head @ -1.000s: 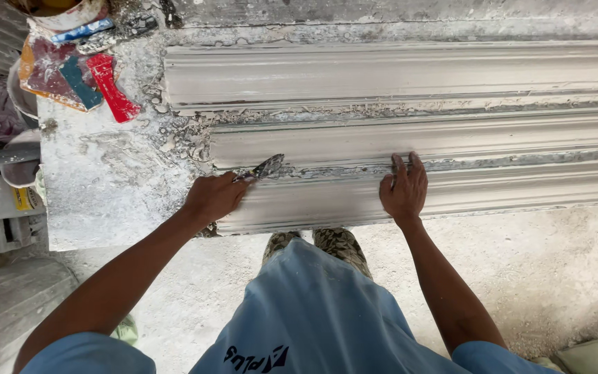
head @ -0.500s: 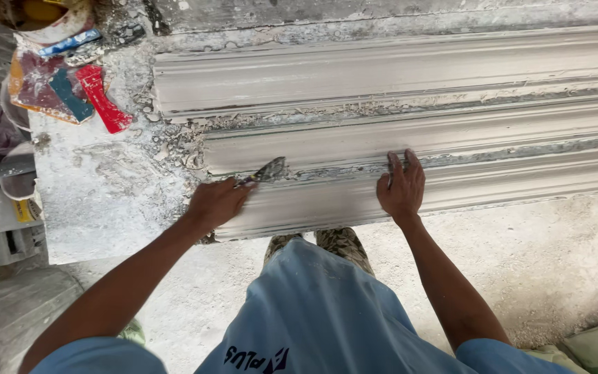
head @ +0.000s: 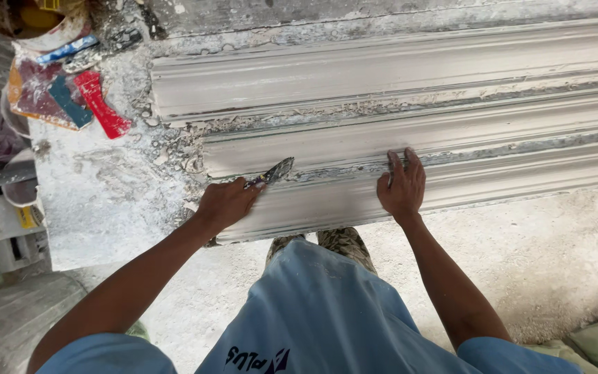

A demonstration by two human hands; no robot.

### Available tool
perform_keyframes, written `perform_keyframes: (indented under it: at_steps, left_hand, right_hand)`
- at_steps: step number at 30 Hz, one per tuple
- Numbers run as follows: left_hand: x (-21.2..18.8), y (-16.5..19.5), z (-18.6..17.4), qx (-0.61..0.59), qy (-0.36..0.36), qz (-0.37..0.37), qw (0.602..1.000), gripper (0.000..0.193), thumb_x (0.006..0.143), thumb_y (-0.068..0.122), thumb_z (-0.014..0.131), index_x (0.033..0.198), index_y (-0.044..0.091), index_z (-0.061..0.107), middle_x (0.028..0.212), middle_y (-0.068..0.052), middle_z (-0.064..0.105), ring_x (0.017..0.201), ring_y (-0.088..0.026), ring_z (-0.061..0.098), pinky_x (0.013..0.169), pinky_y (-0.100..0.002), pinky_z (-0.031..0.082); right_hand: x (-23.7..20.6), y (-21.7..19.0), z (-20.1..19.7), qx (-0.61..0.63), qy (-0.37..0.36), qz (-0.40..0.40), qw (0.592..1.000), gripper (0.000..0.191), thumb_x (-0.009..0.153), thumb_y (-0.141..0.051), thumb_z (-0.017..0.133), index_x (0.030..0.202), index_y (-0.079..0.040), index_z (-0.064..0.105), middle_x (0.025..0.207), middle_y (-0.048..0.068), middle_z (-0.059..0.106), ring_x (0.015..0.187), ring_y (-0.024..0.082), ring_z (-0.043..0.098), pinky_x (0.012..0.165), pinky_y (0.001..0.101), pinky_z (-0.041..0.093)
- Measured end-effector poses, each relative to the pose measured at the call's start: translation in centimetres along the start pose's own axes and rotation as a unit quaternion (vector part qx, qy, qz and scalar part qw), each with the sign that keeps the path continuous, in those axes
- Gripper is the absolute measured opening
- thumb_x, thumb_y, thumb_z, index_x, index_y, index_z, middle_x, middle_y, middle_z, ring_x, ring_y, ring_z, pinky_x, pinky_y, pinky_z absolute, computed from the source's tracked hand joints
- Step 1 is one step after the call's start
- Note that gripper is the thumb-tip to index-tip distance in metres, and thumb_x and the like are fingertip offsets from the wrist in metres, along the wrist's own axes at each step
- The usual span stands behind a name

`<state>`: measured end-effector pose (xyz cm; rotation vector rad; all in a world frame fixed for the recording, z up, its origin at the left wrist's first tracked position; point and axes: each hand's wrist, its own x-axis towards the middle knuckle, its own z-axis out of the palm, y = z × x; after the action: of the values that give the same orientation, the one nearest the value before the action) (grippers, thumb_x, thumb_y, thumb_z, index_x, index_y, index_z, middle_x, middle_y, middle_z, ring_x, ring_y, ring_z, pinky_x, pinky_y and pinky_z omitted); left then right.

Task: The person uses a small putty knife to scrape excess plaster residue from the grooves of decorative cornice moldings laid on a workbench, working along the lengths of several moldings and steadying each piece with the other hand.

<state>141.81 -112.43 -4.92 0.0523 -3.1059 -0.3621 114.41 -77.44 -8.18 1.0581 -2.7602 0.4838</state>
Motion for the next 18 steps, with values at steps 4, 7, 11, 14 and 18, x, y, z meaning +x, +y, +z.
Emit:
perform_keyframes:
  at_steps: [4, 7, 11, 14, 18]
  left_hand:
    - [1.0, 0.6, -0.9, -0.016, -0.066, -0.009, 0.998, 0.038, 0.098, 0.023, 0.063, 0.136, 0.026, 0.065, 0.08, -0.006, 0.065, 0.054, -0.018, 0.065, 0.039, -0.036, 0.053]
    - [1.7, 1.1, -1.6, -0.014, -0.095, -0.02, 0.995, 0.038, 0.097, 0.024, 0.061, 0.135, 0.027, 0.065, 0.082, -0.009, 0.065, 0.056, -0.021, 0.066, 0.04, -0.038, 0.054]
    - [1.9, 1.3, -2.2, -0.012, -0.123, -0.027, 0.992, 0.044, 0.093, 0.028, 0.061, 0.137, 0.027, 0.063, 0.082, -0.009, 0.065, 0.059, -0.022, 0.068, 0.045, -0.039, 0.056]
    - [1.9, 1.4, -2.1, 0.008, -0.112, -0.022, 0.993, 0.031, 0.104, 0.028, 0.057, 0.134, 0.029, 0.065, 0.085, -0.008, 0.065, 0.061, -0.021, 0.068, 0.047, -0.039, 0.056]
    - [2.2, 1.8, -1.6, -0.013, -0.094, -0.025, 0.995, 0.037, 0.097, 0.025, 0.059, 0.133, 0.027, 0.066, 0.079, -0.007, 0.064, 0.059, -0.022, 0.068, 0.044, -0.039, 0.056]
  right_hand:
    - [-0.1, 0.1, -0.1, 0.005, 0.009, 0.004, 1.0, 0.053, 0.092, -0.017, 0.06, 0.144, -0.009, 0.058, 0.149, 0.025, 0.045, 0.141, 0.043, 0.044, 0.115, 0.0559, 0.037]
    - [-0.2, 0.2, -0.2, 0.001, 0.002, 0.002, 1.0, 0.053, 0.092, -0.018, 0.06, 0.144, -0.01, 0.058, 0.15, 0.025, 0.045, 0.141, 0.043, 0.044, 0.116, 0.0563, 0.036]
    - [-0.2, 0.2, 0.0, -0.012, -0.001, 0.009, 1.0, 0.054, 0.093, -0.019, 0.059, 0.145, -0.01, 0.057, 0.152, 0.026, 0.044, 0.143, 0.043, 0.042, 0.117, 0.0562, 0.035]
    - [-0.2, 0.2, 0.0, -0.015, -0.017, 0.023, 0.999, 0.055, 0.091, -0.02, 0.059, 0.146, -0.01, 0.057, 0.152, 0.027, 0.044, 0.143, 0.044, 0.041, 0.117, 0.0565, 0.035]
    - [-0.1, 0.0, -0.2, -0.012, -0.001, 0.007, 1.0, 0.055, 0.091, -0.02, 0.059, 0.145, -0.01, 0.057, 0.151, 0.027, 0.045, 0.144, 0.044, 0.042, 0.117, 0.0564, 0.035]
